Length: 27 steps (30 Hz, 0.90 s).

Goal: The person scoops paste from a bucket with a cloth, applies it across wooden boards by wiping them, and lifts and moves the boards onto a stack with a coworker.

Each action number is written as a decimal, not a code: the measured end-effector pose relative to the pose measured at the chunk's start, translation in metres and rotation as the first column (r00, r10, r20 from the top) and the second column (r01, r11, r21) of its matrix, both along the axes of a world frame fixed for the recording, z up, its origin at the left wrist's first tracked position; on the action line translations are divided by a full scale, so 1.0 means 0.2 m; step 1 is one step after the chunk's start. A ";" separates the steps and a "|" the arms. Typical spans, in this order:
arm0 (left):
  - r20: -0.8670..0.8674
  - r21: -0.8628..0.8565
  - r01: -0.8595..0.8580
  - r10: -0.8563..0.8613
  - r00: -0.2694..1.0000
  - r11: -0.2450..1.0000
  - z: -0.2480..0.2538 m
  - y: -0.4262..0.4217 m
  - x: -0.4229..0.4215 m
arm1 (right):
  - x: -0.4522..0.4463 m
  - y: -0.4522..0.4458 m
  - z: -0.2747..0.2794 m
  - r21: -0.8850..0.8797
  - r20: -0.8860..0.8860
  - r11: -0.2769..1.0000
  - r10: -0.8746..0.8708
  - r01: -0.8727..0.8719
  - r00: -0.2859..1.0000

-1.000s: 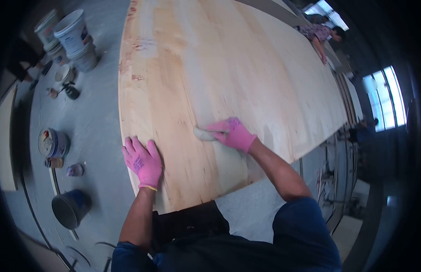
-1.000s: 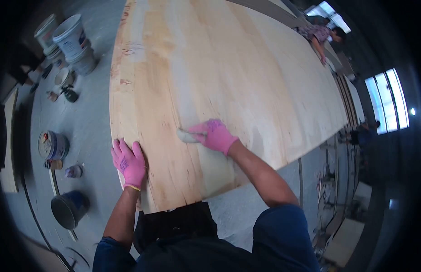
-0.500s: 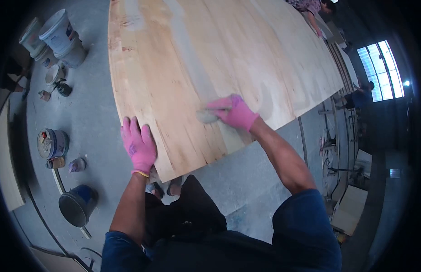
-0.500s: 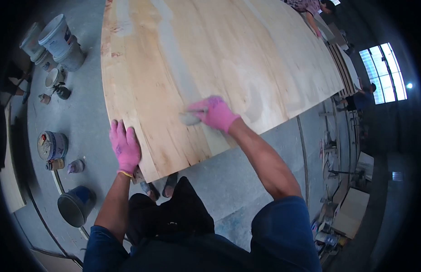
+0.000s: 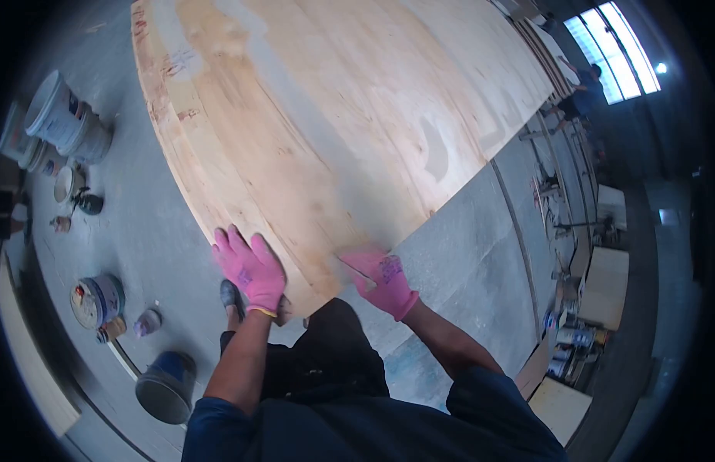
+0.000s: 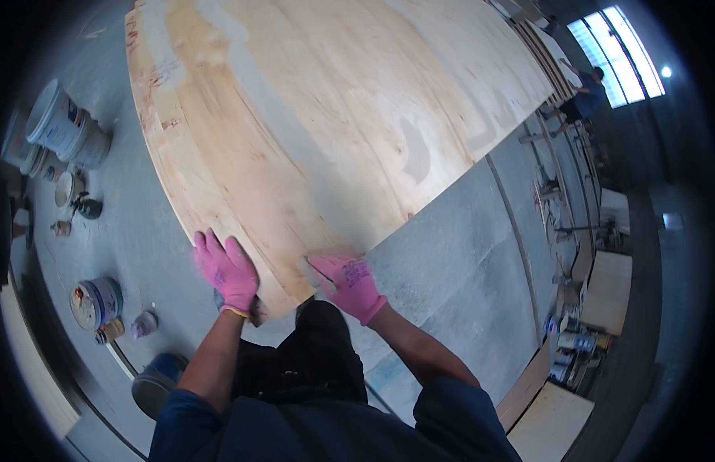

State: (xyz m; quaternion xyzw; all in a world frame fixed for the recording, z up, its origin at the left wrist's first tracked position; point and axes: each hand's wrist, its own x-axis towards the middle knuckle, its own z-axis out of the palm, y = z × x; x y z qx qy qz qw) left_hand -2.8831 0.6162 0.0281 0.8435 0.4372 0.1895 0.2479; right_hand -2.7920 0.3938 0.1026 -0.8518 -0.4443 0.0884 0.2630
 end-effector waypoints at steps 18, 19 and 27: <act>-0.012 -0.796 -0.018 0.014 1.000 0.606 -0.56 1.57 -1.71 | 0.08 0.39 0.09 -0.268 -0.074 0.841 -0.505 0.470 0.860; -0.055 -0.832 -0.075 0.054 0.997 0.550 -0.63 1.62 -1.80 | 0.00 0.37 0.11 -0.233 -0.072 0.843 -0.512 0.485 0.856; -0.186 -0.798 -0.114 -0.063 0.981 0.592 -0.66 2.24 -1.74 | -0.67 0.51 0.01 -0.065 0.097 0.628 -0.770 0.776 0.631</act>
